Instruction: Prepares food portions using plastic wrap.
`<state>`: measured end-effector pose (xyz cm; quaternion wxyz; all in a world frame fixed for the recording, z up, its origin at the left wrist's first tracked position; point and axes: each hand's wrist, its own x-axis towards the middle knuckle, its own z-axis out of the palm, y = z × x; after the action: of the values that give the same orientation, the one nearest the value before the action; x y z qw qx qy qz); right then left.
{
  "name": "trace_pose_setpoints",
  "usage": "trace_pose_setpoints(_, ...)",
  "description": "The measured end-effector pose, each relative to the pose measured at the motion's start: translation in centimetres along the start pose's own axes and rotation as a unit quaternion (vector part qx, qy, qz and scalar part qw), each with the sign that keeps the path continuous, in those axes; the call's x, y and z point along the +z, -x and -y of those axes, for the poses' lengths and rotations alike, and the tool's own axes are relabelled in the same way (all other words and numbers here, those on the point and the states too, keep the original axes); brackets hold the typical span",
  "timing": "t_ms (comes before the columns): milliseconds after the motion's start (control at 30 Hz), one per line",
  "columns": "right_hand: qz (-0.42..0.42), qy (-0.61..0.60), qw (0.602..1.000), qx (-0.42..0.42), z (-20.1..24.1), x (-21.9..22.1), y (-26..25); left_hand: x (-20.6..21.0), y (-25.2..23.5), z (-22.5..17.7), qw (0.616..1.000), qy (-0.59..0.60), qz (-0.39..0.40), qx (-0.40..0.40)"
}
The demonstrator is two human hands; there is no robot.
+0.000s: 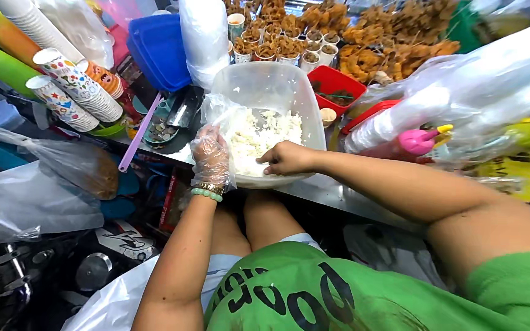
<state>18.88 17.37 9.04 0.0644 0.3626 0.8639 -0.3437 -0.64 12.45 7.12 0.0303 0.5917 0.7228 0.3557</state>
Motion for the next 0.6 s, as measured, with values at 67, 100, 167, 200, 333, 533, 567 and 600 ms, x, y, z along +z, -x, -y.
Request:
trace_pose_setpoints(67, -0.006, -0.042, 0.999, 0.008, -0.2, 0.6, -0.9, -0.3, 0.7, 0.2, 1.000, -0.004, 0.014, 0.026)
trace_pose_setpoints(100, -0.013, -0.067, 0.998, 0.006, -0.6, 0.8, -1.2, -0.4, 0.9, 0.4, 0.999, -0.005, 0.018, 0.035)
trace_pose_setpoints(167, -0.018, -0.100, 0.995, 0.005, -1.2, 0.7, -1.0, -0.4, 0.6, 0.3, 1.000, -0.004, 0.015, 0.026)
trace_pose_setpoints(200, -0.019, -0.112, 0.993, 0.006, -1.4, 0.4, -0.7, -0.4, 0.0, 0.2, 1.000, -0.005, 0.020, 0.003)
trace_pose_setpoints(333, -0.061, -0.185, 0.981, 0.021, -2.1, -1.6, 1.5, -1.4, -2.0, -0.2, 0.996, -0.004, 0.084, -0.027)
trace_pose_setpoints(533, -0.120, -0.222, 0.967, 0.045, -2.3, -4.8, 5.4, -2.1, -3.2, -1.9, 0.978, -0.075, 0.195, 0.025)
trace_pose_setpoints(567, -0.126, -0.226, 0.965, 0.036, -2.6, -5.1, 5.7, -2.0, -3.1, -2.0, 0.972, -0.070, 0.220, 0.041)
trace_pose_setpoints(600, -0.127, -0.225, 0.965, 0.045, -2.4, -5.6, 6.0, -2.0, -2.9, -2.2, 0.967, -0.058, 0.243, 0.059)
